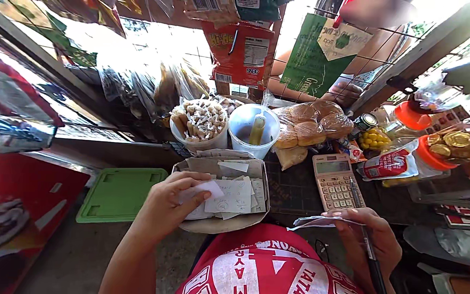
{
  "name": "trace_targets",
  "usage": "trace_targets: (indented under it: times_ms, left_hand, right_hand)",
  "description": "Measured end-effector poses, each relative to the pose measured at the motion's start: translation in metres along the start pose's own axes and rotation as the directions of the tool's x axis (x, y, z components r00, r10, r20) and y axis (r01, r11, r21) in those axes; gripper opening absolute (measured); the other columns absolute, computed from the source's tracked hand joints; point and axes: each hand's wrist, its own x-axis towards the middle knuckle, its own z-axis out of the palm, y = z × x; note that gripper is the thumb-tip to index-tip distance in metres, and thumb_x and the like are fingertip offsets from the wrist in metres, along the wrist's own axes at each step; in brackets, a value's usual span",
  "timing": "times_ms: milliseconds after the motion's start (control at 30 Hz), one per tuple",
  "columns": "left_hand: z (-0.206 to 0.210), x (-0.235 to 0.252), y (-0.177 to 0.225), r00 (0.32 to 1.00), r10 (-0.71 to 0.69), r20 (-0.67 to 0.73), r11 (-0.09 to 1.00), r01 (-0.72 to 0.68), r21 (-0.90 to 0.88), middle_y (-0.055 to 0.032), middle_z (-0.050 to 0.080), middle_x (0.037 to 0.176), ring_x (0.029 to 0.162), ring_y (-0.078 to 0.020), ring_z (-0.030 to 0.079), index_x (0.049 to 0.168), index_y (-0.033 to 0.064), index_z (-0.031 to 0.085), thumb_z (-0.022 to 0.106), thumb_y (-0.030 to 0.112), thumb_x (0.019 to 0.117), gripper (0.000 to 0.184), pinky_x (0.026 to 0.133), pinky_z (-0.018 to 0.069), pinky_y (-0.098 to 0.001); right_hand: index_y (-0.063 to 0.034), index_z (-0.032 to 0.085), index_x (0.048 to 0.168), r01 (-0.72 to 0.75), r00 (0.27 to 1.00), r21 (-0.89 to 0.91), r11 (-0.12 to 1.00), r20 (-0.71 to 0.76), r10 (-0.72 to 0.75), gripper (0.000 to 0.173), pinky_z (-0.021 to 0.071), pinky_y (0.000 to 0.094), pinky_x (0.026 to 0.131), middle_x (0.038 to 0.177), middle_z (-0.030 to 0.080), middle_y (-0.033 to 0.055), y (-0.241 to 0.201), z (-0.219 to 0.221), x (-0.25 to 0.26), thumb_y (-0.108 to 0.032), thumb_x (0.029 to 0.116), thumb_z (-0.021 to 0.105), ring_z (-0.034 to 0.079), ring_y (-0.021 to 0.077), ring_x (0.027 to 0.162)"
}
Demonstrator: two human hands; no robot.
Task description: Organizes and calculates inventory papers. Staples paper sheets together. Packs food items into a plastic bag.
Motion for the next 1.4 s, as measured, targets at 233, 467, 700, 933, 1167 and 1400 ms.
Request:
trace_targets:
  times_ms: [233,467,700,933,1167,1400]
  left_hand:
    - [0.048,0.03,0.007,0.924,-0.028,0.382,0.973,-0.062,0.221,-0.0115,0.067,0.134,0.133,-0.0367,0.054,0.097,0.007,0.076,0.073,0.028,0.0934,0.021,0.106,0.0392,-0.0646]
    - [0.04,0.014,0.009,0.927,0.221,0.302,0.954,-0.27,0.133,-0.004,0.068,0.124,0.119,-0.0188,0.062,0.09,0.015,0.074,0.071,0.031,0.0927,0.016,0.1,0.0501,-0.0427]
    - [0.026,-0.007,0.012,0.882,0.383,0.276,0.908,-0.414,0.065,-0.0016,0.07,0.113,0.106,-0.0101,0.063,0.095,0.0155,0.072,0.063,0.028,0.1003,0.016,0.092,0.0499,-0.0237]
    - [0.027,-0.012,0.01,0.894,0.379,0.239,0.908,-0.409,0.089,-0.0015,0.07,0.111,0.104,-0.0107,0.063,0.096,0.0159,0.07,0.064,0.03,0.1002,0.016,0.09,0.0493,-0.0249]
    - [0.038,0.007,0.018,0.943,0.219,0.251,0.953,-0.262,0.152,-0.0087,0.066,0.103,0.09,-0.0164,0.065,0.13,0.0052,0.06,0.072,0.023,0.0928,0.043,0.084,0.0561,-0.0274]
    - [0.04,0.02,0.014,0.897,0.113,0.427,0.937,-0.239,0.254,-0.0122,0.066,0.13,0.115,-0.0321,0.065,0.1,0.0078,0.07,0.08,0.031,0.0846,0.03,0.095,0.0512,-0.0551]
  right_hand:
    - [-0.0259,0.066,0.129,0.007,1.0,-0.014,1.0,0.009,-0.007,0.032,0.0627,0.0215,0.084,0.112,0.071,-0.0098,-0.002,0.003,-0.004,-0.015,0.0987,0.069,0.072,0.0065,0.097]
    - [-0.0257,0.067,0.127,-0.009,1.0,-0.038,0.999,-0.03,0.007,0.029,0.062,0.0198,0.085,0.113,0.07,-0.0106,-0.002,0.0,-0.014,-0.018,0.0995,0.068,0.072,0.0054,0.099]
    - [-0.025,0.067,0.126,-0.008,0.999,-0.038,0.999,-0.039,0.007,0.028,0.0624,0.0207,0.085,0.113,0.07,-0.0098,0.0,0.0,-0.017,-0.018,0.0997,0.068,0.072,0.0063,0.099]
    - [-0.0237,0.067,0.126,-0.003,1.0,-0.014,1.0,-0.022,0.003,0.028,0.0626,0.0208,0.085,0.113,0.07,-0.0093,0.002,0.005,-0.013,-0.016,0.0992,0.068,0.072,0.0065,0.1]
    - [-0.0247,0.067,0.127,-0.002,1.0,-0.006,1.0,-0.006,0.002,0.03,0.0622,0.021,0.086,0.113,0.07,-0.0096,0.005,0.01,-0.011,-0.016,0.099,0.069,0.072,0.0067,0.1]
    - [-0.026,0.067,0.127,-0.03,0.999,-0.021,0.999,-0.024,0.03,0.03,0.0627,0.0207,0.085,0.113,0.07,-0.0105,0.011,0.011,-0.012,-0.016,0.0994,0.068,0.072,0.0065,0.099]
